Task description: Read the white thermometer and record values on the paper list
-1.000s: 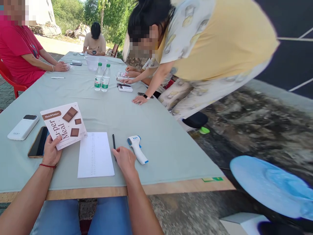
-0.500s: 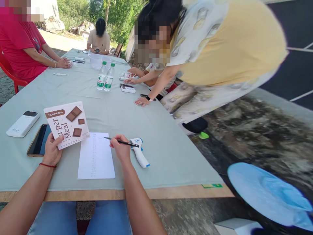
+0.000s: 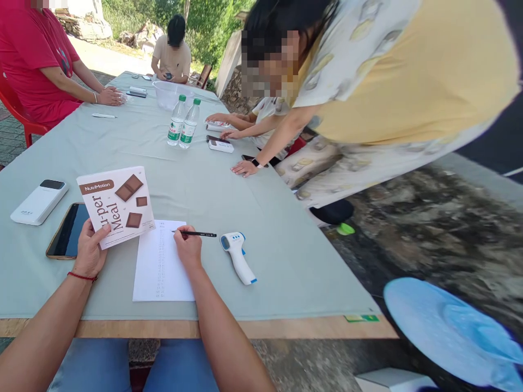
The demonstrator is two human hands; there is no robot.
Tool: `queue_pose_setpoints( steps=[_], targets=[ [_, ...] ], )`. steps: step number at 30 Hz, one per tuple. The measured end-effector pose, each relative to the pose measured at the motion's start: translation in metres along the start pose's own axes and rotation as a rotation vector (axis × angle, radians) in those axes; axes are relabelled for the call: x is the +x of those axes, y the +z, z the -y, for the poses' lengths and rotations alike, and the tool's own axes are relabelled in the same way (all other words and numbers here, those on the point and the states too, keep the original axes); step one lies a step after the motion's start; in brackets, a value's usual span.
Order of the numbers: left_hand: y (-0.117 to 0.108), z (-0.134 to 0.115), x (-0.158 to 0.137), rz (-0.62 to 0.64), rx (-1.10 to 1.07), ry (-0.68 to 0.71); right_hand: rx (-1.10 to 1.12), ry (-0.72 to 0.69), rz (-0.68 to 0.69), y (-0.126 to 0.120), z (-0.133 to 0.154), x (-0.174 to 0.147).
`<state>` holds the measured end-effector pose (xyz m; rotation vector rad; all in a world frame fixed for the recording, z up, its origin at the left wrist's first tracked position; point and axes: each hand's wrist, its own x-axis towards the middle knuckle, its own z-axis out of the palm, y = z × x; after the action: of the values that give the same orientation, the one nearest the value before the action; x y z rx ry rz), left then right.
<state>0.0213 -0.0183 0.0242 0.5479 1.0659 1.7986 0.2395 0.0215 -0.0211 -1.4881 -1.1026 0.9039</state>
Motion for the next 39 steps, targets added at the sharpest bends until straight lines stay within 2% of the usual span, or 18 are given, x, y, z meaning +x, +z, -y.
queue_pose_setpoints(
  steps=[14,39],
  targets=[
    [0.0003,-0.001,-0.0005,-0.004,0.009,-0.005,-0.118,-0.025,0.037,0.0001,-0.0054,0.001],
    [-0.0023,0.0004,0.0004,0.009,0.028,0.009,-0.127,-0.023,0.054,0.0002,-0.0036,-0.0012]
  ],
)
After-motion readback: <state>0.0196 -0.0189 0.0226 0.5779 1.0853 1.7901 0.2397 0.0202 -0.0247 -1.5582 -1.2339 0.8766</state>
